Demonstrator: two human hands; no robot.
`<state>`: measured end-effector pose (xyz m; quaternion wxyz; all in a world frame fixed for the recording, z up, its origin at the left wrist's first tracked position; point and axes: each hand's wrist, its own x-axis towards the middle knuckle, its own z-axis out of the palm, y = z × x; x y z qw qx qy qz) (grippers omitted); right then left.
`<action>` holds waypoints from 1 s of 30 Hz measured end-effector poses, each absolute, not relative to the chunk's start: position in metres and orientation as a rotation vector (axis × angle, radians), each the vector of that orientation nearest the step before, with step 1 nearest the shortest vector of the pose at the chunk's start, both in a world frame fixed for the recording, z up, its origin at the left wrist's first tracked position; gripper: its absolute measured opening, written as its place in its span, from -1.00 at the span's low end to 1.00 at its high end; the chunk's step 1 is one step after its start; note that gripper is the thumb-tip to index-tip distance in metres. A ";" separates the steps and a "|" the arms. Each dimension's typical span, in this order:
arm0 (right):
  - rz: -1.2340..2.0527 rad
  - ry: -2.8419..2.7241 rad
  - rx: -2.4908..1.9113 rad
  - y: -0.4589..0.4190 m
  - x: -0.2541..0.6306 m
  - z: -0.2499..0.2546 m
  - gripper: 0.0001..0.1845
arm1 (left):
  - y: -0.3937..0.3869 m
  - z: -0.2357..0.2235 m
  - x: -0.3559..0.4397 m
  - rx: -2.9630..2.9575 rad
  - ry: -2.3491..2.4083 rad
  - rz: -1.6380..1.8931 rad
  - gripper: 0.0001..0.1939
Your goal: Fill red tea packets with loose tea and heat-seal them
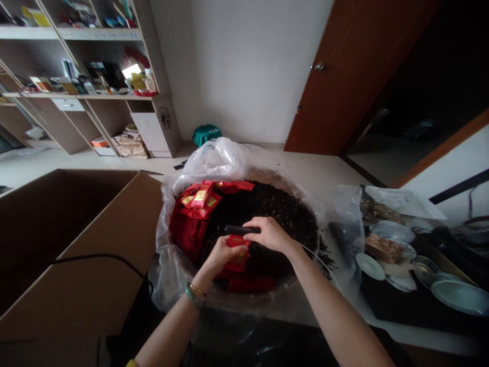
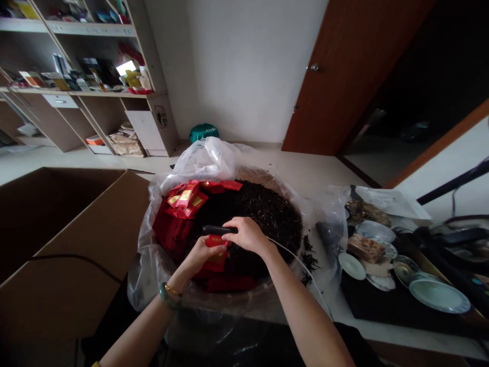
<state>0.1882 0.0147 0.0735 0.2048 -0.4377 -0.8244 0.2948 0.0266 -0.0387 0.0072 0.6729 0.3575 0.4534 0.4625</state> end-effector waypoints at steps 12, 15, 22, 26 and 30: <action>0.857 -2.279 -1.169 0.017 0.190 0.071 -0.76 | -0.038 0.005 0.022 0.810 1.043 1.069 -0.52; 0.819 -2.282 -1.183 0.015 0.188 0.072 -0.73 | -0.037 0.006 0.023 0.819 1.046 1.073 -0.52; 0.841 -2.283 -1.172 0.014 0.187 0.073 -0.76 | -0.037 0.009 0.022 0.830 1.043 1.075 -0.52; 0.819 -2.280 -1.154 0.014 0.187 0.074 -0.76 | -0.037 0.008 0.022 0.840 1.044 1.071 -0.52; 0.767 -2.275 -1.159 0.013 0.187 0.075 -0.78 | -0.037 0.008 0.023 0.844 1.071 1.142 -0.54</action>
